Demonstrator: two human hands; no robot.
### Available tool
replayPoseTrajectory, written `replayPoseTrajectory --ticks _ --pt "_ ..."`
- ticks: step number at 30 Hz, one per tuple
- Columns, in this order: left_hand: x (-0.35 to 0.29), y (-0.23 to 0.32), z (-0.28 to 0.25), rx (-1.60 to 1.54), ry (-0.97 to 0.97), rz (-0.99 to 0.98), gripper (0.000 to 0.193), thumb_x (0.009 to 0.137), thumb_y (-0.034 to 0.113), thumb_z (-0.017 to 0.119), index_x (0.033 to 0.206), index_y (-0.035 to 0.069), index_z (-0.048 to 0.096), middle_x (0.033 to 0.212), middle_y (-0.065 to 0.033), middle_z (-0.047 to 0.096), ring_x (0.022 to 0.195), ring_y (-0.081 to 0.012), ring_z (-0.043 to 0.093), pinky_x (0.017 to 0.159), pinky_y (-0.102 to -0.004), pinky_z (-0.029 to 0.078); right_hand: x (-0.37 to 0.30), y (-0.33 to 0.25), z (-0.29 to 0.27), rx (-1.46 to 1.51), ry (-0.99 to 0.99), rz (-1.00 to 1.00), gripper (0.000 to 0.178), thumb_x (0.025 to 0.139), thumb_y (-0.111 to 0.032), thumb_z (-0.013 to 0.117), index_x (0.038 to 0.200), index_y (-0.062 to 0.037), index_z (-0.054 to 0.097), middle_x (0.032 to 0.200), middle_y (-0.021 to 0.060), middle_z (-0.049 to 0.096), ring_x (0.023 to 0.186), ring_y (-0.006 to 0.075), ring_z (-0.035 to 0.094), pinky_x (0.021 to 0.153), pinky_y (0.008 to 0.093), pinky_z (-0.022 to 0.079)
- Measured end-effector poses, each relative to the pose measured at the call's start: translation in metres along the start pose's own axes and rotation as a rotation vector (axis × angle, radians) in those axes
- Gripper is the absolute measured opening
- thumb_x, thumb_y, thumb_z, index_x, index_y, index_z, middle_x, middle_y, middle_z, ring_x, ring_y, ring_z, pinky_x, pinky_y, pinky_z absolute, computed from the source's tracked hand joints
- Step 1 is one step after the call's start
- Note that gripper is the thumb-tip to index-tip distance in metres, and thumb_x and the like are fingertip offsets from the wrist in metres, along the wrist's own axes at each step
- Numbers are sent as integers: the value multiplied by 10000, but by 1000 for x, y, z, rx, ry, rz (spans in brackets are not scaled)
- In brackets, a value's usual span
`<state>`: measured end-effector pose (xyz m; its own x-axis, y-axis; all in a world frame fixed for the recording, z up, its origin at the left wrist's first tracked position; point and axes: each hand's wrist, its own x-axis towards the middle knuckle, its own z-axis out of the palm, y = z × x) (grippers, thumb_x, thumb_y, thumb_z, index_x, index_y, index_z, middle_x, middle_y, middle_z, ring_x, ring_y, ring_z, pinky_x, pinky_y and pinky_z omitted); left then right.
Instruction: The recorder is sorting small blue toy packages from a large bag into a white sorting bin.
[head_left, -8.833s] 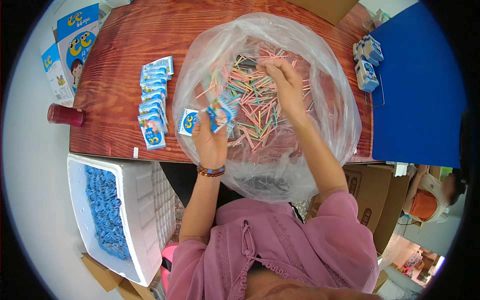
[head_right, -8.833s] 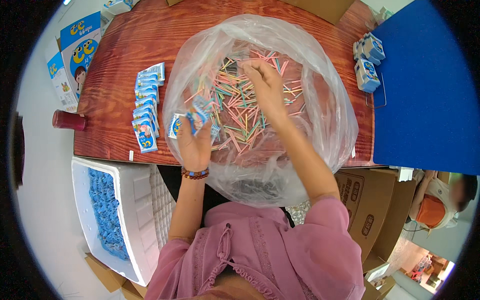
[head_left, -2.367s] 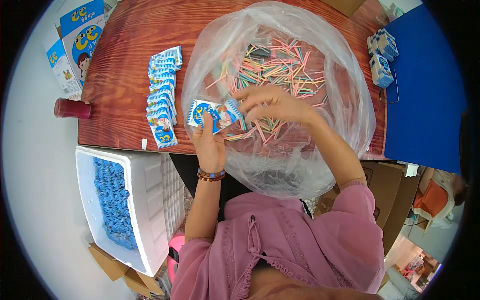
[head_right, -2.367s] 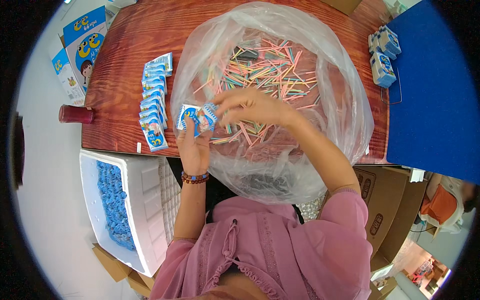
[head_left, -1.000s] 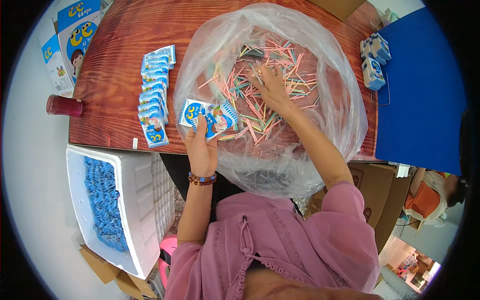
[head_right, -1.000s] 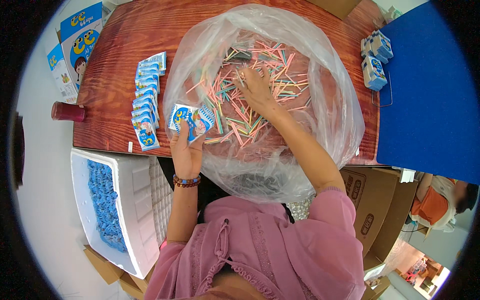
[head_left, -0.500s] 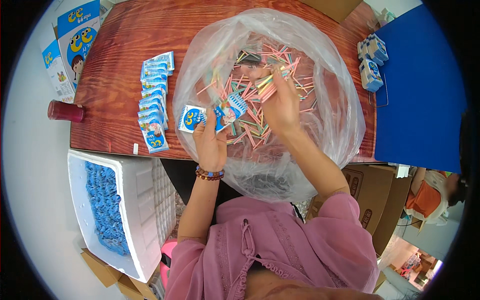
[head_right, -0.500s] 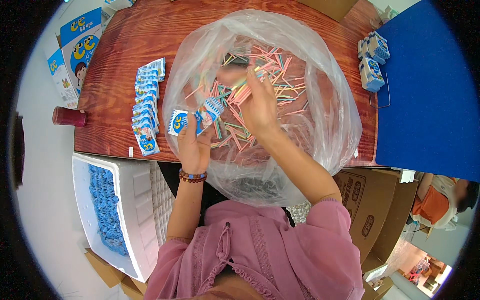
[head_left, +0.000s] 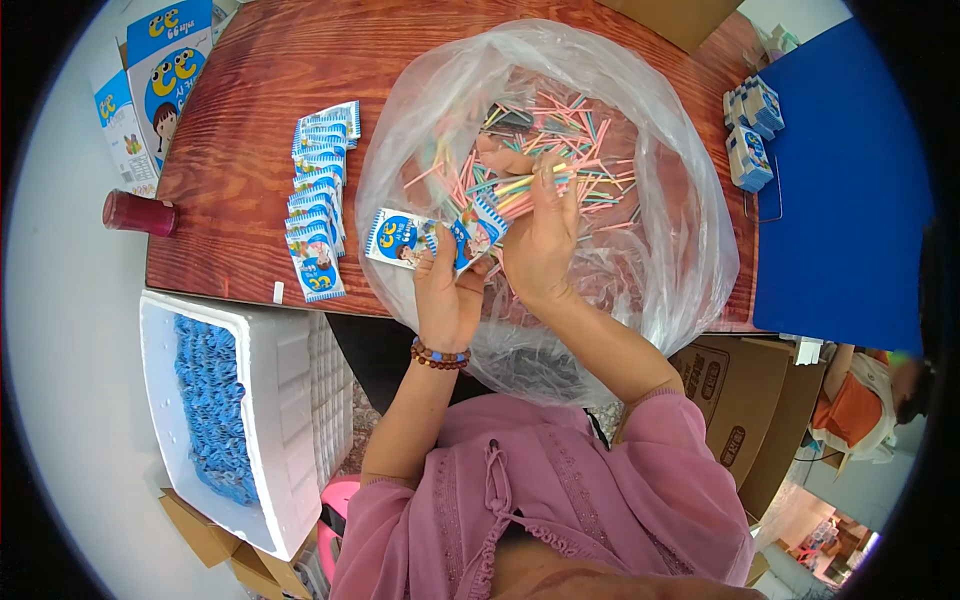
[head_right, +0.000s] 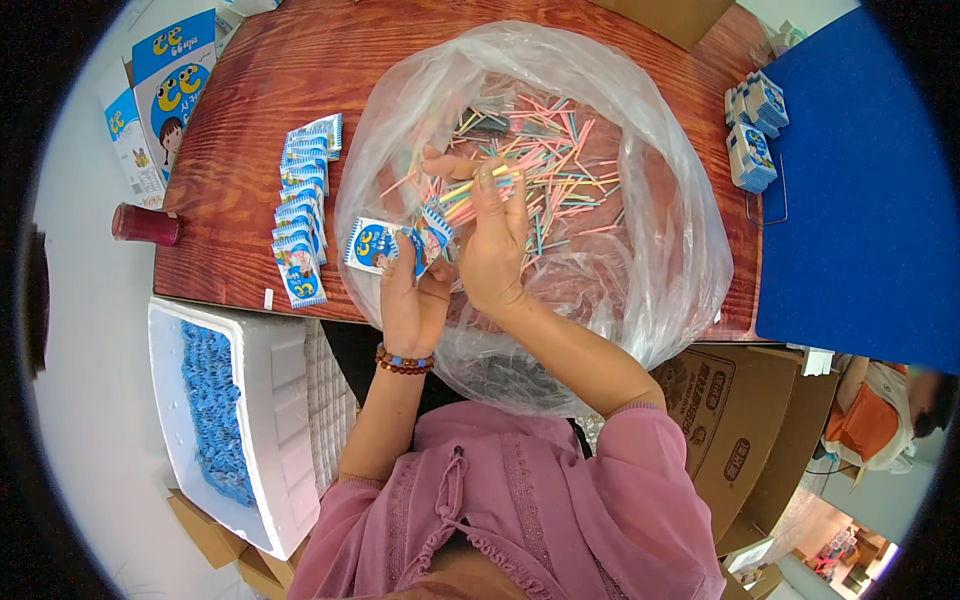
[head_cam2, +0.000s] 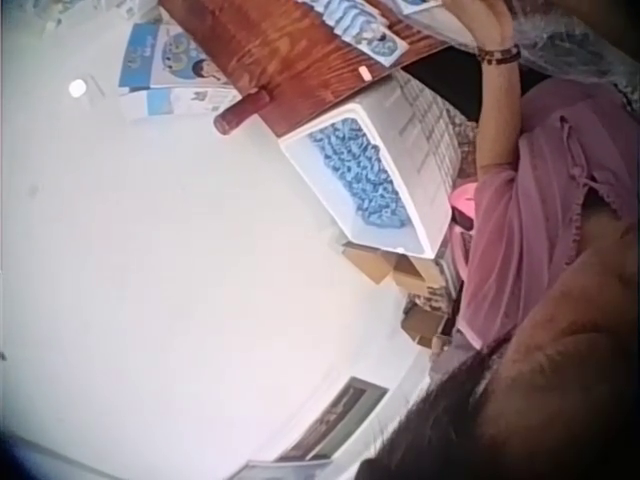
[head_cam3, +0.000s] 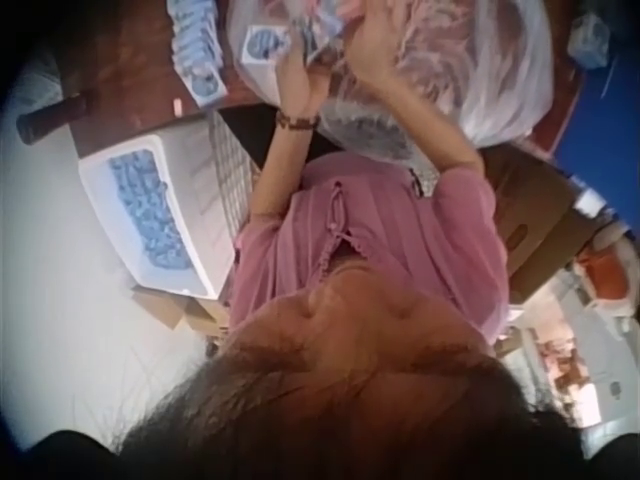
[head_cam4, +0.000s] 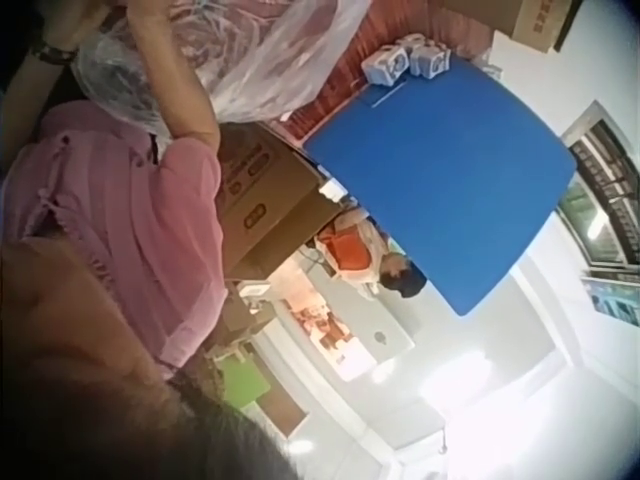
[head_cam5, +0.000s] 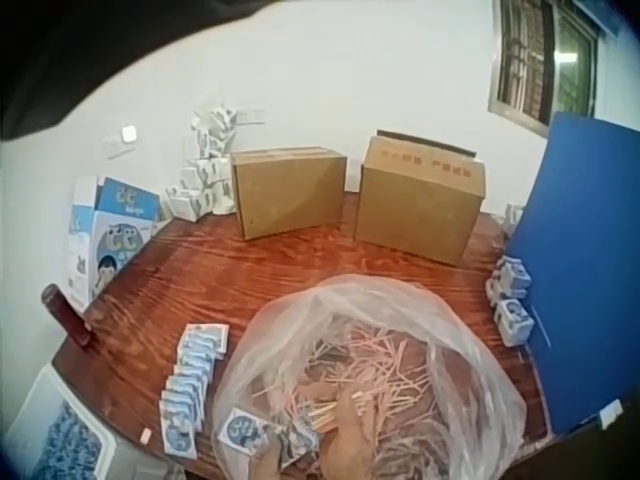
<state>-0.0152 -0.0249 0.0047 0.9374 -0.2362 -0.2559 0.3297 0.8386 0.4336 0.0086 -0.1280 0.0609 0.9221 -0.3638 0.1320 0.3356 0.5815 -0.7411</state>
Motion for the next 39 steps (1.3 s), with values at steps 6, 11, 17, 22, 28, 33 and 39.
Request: replayPoseTrajectory --ticks 6,11,17,22,28,33,39 --pt "-3 -3 10 28 74 64 153 990 209 546 1036 72 594 986 -42 673 874 -131 644 703 -294 524 -12 6 -5 -29 9 1 236 1010 -211 434 1120 -9 485 1188 197 601 1133 262 573 891 379 511" --pt "-1 -6 0 68 95 198 117 984 160 549 1044 70 595 1009 -47 667 942 -156 650 828 -352 554 -17 7 -5 -168 -84 -6 195 1007 -173 426 1115 -22 488 1227 187 587 1233 264 501 1015 397 421" --pt "4 -6 -3 -20 64 201 138 990 139 532 1089 54 577 1090 -58 649 990 -163 640 879 -354 539 -15 7 -10 -289 -249 -9 251 1002 -186 434 1197 -38 486 1355 183 498 1333 248 395 1093 383 323" --pt "6 -2 -5 -65 37 155 203 998 187 521 1138 46 566 1122 -72 642 1030 -178 628 916 -369 517 -10 -3 -10 -519 -416 28 390 991 -220 451 1345 -56 437 1410 163 448 1346 244 381 1098 367 303" --pt "11 3 -9 -152 -40 130 290 993 261 532 1178 39 559 1159 -75 637 1079 -194 608 964 -384 477 3 -24 -18 -518 -369 127 314 948 -177 555 1231 -45 585 1181 63 578 1096 162 551 969 326 420" --pt "15 2 -12 -132 -113 148 299 992 268 533 1180 38 569 1189 -77 633 1079 -188 608 972 -380 463 5 -29 -19 -951 -492 160 160 904 -74 610 1034 -24 688 909 9 639 871 101 591 772 263 457" --pt "17 12 -23 114 -87 375 301 991 148 524 1266 29 551 1292 -96 573 1213 -171 512 1013 -351 397 28 -41 -36 -1223 -601 -283 132 887 -60 605 957 -12 706 872 61 669 820 175 619 722 294 462"
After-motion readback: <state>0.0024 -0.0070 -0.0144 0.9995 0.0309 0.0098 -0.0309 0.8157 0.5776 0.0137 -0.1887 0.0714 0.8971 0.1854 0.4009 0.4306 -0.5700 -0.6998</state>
